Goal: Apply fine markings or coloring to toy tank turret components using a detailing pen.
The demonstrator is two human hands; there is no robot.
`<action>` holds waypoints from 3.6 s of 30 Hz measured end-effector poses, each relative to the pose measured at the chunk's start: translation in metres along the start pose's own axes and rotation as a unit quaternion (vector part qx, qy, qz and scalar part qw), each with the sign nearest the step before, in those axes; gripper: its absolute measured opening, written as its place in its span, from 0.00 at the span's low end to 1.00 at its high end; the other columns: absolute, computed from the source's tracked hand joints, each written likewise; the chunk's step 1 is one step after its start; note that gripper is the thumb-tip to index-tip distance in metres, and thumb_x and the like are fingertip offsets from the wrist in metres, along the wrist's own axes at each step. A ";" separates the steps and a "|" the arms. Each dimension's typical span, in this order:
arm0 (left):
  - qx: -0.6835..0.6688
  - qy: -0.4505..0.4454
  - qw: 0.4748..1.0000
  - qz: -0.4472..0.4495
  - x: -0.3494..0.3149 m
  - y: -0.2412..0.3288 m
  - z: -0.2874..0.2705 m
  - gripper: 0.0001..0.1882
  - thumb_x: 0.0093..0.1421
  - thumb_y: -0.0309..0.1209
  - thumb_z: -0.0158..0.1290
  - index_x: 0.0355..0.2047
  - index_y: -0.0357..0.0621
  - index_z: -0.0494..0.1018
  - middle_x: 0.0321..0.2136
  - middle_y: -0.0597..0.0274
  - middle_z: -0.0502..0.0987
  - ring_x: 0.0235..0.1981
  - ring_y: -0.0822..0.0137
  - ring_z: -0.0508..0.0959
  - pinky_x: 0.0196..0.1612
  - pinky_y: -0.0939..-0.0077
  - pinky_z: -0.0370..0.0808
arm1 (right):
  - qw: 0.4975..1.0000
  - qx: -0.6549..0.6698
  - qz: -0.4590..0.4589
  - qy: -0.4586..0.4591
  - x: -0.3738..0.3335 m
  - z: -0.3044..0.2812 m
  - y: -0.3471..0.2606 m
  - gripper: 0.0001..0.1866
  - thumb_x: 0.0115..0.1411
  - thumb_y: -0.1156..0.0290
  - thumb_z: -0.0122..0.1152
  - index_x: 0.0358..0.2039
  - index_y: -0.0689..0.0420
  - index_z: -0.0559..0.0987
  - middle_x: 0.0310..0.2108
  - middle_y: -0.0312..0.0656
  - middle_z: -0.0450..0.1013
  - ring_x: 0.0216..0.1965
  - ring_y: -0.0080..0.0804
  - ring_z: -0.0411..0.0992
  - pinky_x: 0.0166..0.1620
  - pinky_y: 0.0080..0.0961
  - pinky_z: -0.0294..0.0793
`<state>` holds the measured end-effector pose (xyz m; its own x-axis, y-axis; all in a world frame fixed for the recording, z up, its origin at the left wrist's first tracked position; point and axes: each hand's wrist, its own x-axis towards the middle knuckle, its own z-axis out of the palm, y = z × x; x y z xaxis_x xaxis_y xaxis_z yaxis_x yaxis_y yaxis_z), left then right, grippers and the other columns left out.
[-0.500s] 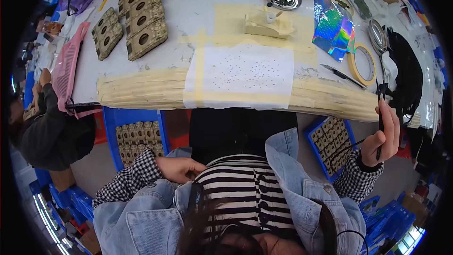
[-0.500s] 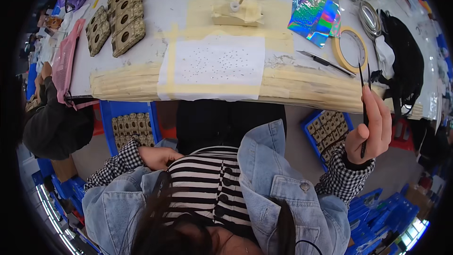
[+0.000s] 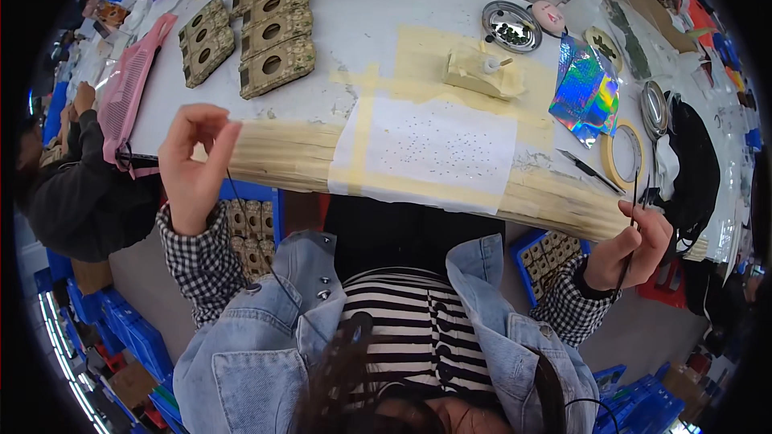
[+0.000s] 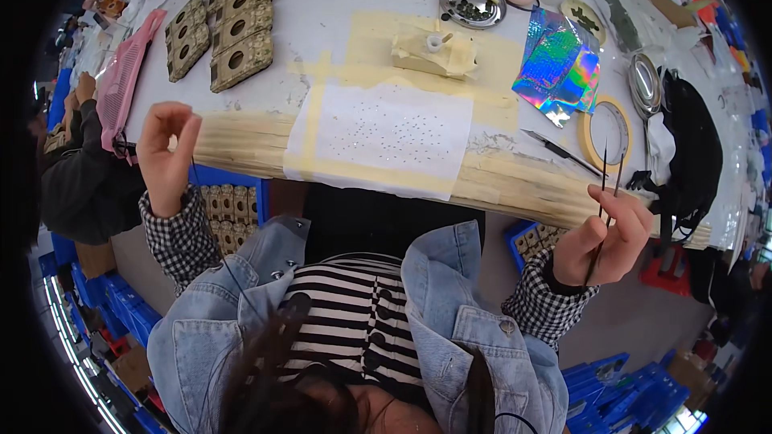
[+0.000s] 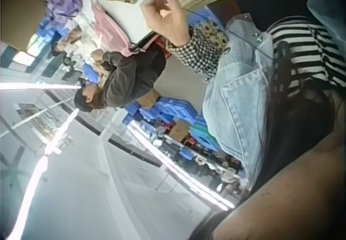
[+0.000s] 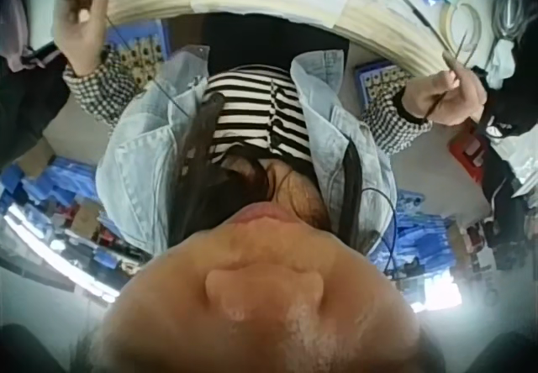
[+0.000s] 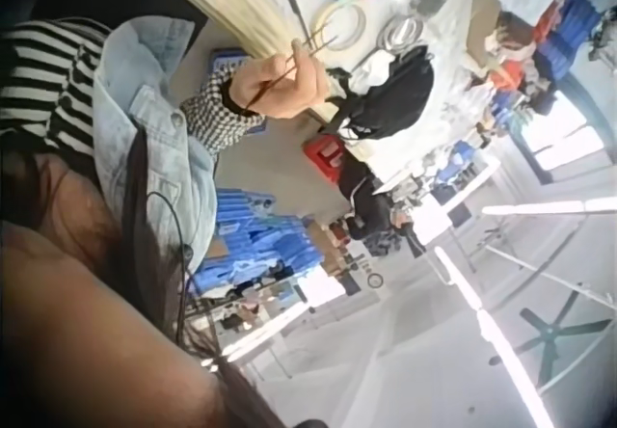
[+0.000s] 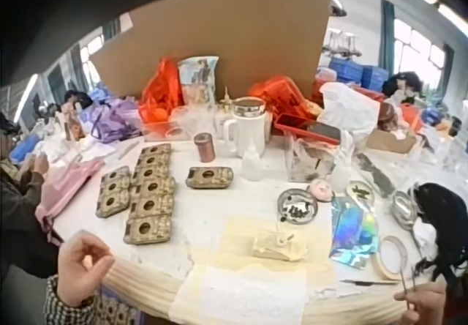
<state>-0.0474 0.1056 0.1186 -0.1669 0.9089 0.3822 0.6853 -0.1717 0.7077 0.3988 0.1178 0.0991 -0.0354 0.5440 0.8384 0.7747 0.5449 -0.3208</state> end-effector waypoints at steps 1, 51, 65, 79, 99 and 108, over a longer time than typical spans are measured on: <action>0.014 0.059 0.998 0.031 0.007 -0.012 0.005 0.07 0.53 0.23 0.57 0.32 0.36 0.72 0.26 0.66 0.75 0.27 0.78 0.72 0.30 0.84 0.65 | 1.000 0.018 0.011 0.014 0.000 0.006 -0.001 0.23 0.64 0.54 0.47 0.38 0.66 0.72 0.28 0.47 0.72 0.29 0.33 0.71 0.33 0.24 0.72; 0.064 0.025 0.995 0.067 0.017 -0.036 0.047 0.23 0.45 0.25 0.63 0.42 0.38 0.67 0.45 0.50 0.71 0.47 0.58 0.71 0.51 0.70 0.67 | 0.995 -0.005 0.085 -0.058 -0.014 0.018 0.025 0.21 0.66 0.60 0.43 0.37 0.68 0.75 0.31 0.47 0.71 0.27 0.31 0.70 0.28 0.19 0.72; -0.079 0.097 0.992 -0.007 0.008 -0.026 0.040 0.36 0.44 0.21 0.64 0.53 0.38 0.59 0.46 0.57 0.64 0.47 0.66 0.67 0.51 0.74 0.65 | 0.989 -0.003 0.148 0.009 -0.021 0.018 0.017 0.29 0.67 0.51 0.37 0.41 0.67 0.74 0.29 0.48 0.74 0.27 0.31 0.73 0.34 0.23 0.73; -0.377 -0.239 0.889 0.099 -0.031 0.062 0.080 0.45 0.39 0.28 0.70 0.56 0.36 0.57 0.44 0.54 0.68 0.45 0.66 0.71 0.47 0.75 0.69 | 0.845 0.434 0.082 -0.301 0.018 0.062 -0.097 0.28 0.37 0.62 0.77 0.29 0.55 0.65 0.46 0.61 0.68 0.47 0.48 0.71 0.44 0.33 0.74; -0.931 -0.208 0.249 -0.166 -0.050 0.046 0.121 0.42 0.60 0.48 0.49 0.64 0.46 0.38 0.58 0.37 0.54 0.58 0.44 0.62 0.58 0.58 0.67 | 0.985 0.068 0.007 -0.156 0.073 0.099 -0.047 0.05 0.52 0.78 0.61 0.30 0.61 0.76 0.25 0.43 0.72 0.27 0.35 0.70 0.31 0.25 0.68; -0.938 -0.214 0.191 -0.196 -0.041 0.053 0.128 0.41 0.62 0.45 0.46 0.65 0.45 0.35 0.58 0.34 0.54 0.58 0.43 0.62 0.58 0.62 0.67 | 0.985 0.046 -0.029 -0.166 0.074 0.124 -0.039 0.08 0.48 0.74 0.66 0.29 0.59 0.79 0.23 0.41 0.72 0.26 0.35 0.69 0.29 0.26 0.68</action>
<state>0.0865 0.1078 0.0648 0.4039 0.8706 0.2809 -0.8465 0.4721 -0.2461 0.2873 0.2160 0.1191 -0.2940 0.6813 0.6704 0.7054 0.6280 -0.3287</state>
